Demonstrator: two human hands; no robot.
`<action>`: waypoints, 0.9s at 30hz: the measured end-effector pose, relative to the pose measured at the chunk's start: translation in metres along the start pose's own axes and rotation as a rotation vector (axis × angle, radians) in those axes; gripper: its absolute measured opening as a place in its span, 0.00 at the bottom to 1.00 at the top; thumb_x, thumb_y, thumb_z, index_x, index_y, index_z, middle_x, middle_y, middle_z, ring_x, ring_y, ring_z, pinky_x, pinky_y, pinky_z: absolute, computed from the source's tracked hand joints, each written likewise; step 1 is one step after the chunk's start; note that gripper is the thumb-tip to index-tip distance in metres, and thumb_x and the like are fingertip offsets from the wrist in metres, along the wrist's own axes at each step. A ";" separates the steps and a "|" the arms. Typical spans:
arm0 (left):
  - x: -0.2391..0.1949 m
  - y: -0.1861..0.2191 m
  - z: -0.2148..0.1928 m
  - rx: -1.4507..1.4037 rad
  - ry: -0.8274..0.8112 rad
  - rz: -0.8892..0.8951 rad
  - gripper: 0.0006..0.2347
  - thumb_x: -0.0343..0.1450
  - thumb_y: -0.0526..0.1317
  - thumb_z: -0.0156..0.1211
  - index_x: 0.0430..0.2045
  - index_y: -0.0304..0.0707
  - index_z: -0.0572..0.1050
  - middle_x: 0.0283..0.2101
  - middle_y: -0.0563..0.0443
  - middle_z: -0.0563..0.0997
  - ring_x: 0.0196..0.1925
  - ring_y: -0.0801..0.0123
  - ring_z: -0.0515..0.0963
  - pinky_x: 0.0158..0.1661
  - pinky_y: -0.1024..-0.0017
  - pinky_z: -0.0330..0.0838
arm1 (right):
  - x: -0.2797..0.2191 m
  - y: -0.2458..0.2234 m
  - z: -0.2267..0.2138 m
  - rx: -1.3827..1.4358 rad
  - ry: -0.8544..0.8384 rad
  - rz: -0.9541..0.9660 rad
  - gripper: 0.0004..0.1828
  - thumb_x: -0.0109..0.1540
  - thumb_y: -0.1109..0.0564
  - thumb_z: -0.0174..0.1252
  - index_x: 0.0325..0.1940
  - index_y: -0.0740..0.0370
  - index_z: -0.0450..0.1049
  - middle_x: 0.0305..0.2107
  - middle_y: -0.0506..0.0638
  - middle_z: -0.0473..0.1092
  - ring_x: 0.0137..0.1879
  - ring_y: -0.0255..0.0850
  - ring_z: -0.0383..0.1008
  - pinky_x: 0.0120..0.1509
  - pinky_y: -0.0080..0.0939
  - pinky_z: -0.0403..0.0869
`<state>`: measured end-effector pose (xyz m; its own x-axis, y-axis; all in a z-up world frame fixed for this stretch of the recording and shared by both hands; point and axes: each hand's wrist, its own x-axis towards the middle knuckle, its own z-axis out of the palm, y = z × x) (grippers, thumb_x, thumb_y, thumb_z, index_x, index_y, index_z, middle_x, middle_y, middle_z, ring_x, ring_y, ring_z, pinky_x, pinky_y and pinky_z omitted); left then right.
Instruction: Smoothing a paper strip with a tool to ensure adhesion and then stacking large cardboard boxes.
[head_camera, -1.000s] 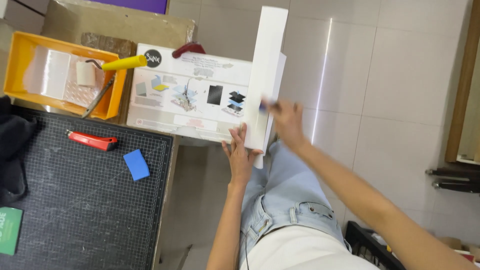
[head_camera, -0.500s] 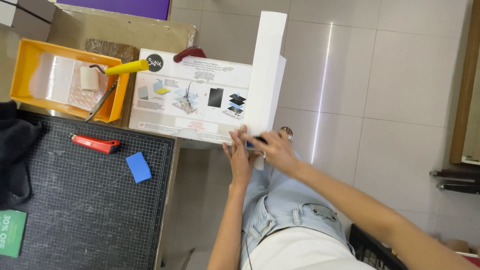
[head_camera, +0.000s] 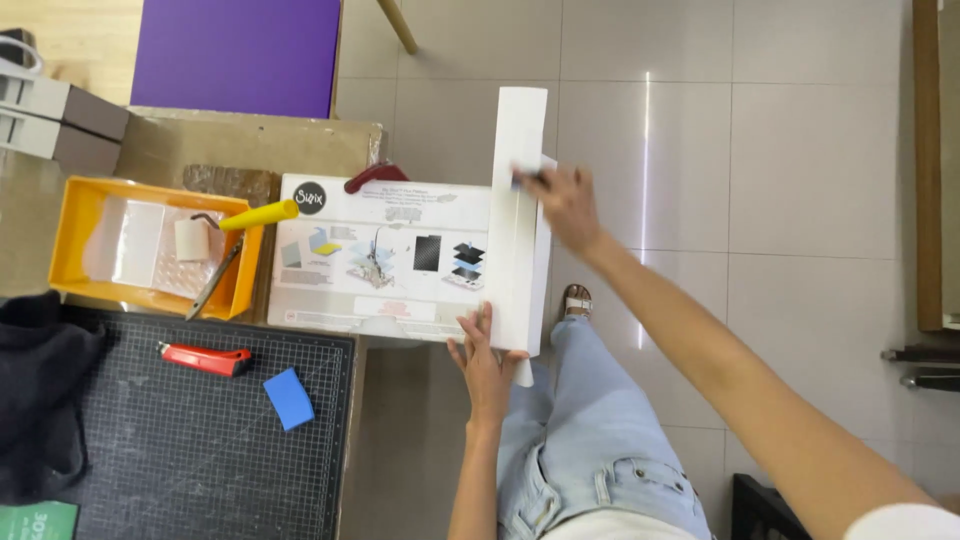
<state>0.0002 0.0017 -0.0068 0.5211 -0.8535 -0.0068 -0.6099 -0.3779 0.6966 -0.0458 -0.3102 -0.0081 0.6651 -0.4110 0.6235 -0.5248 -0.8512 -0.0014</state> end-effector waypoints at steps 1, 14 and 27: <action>0.003 0.002 -0.001 0.004 0.000 0.007 0.53 0.62 0.65 0.49 0.71 0.28 0.28 0.74 0.58 0.57 0.75 0.60 0.52 0.67 0.44 0.20 | 0.016 0.018 0.017 -0.003 0.006 0.005 0.17 0.65 0.61 0.53 0.55 0.42 0.76 0.42 0.42 0.70 0.47 0.36 0.69 0.61 0.50 0.54; 0.002 0.015 -0.014 -0.055 0.020 0.060 0.45 0.70 0.58 0.47 0.69 0.31 0.24 0.74 0.52 0.58 0.77 0.53 0.51 0.68 0.40 0.25 | -0.041 -0.069 -0.082 0.361 -0.303 -0.099 0.31 0.59 0.70 0.58 0.64 0.46 0.72 0.37 0.48 0.67 0.43 0.42 0.67 0.45 0.45 0.62; -0.004 -0.002 -0.001 -0.015 -0.013 0.045 0.44 0.73 0.57 0.48 0.70 0.30 0.25 0.75 0.55 0.56 0.79 0.57 0.47 0.69 0.41 0.24 | 0.056 0.035 0.009 0.459 -0.383 0.457 0.24 0.69 0.57 0.56 0.70 0.45 0.67 0.31 0.43 0.61 0.41 0.40 0.60 0.52 0.42 0.52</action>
<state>0.0000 0.0061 -0.0080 0.4854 -0.8742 0.0159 -0.6236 -0.3334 0.7071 -0.0220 -0.3655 0.0200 0.6164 -0.7694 0.1675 -0.5742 -0.5848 -0.5730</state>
